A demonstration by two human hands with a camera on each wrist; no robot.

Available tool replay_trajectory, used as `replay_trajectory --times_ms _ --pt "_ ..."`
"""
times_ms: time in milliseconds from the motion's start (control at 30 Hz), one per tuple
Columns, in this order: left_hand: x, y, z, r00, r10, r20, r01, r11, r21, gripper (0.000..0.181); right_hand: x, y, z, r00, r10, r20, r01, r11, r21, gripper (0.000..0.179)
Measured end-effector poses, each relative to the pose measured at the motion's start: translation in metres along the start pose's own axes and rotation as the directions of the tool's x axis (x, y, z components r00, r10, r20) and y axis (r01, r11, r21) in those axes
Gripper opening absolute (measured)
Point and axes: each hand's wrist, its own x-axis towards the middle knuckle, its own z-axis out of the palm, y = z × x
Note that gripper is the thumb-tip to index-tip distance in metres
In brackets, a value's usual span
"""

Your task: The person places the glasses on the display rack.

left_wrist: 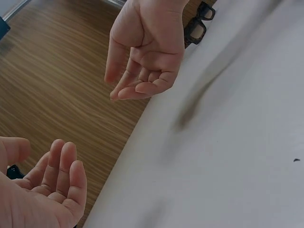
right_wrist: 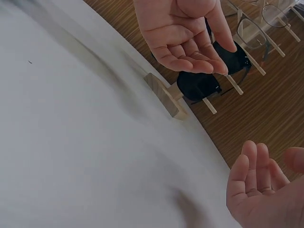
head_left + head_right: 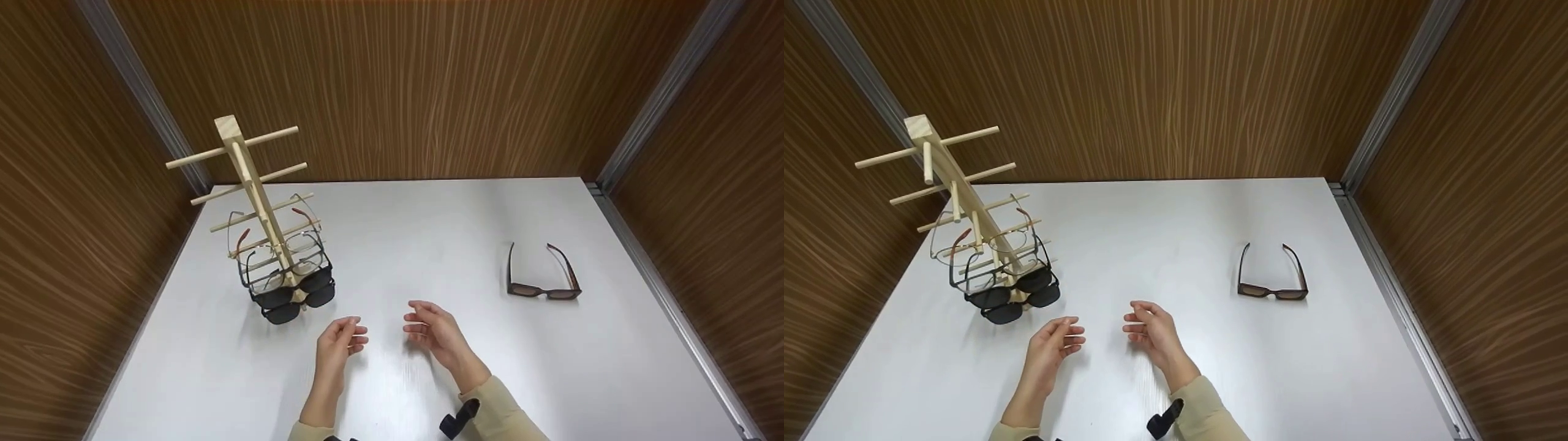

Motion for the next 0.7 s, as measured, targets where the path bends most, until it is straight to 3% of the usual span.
replay_trajectory --times_ms 367,700 --pt "0.006 -0.014 0.022 0.998 0.057 0.017 -0.056 0.997 -0.051 0.029 -0.005 -0.006 -0.024 0.982 -0.103 -0.161 0.094 0.994 -0.058 0.042" --pt "0.003 -0.004 0.042 0.996 0.052 0.078 -0.048 0.997 -0.056 0.024 -0.011 -0.013 -0.049 0.966 -0.108 -0.235 0.102 0.994 -0.035 0.037"
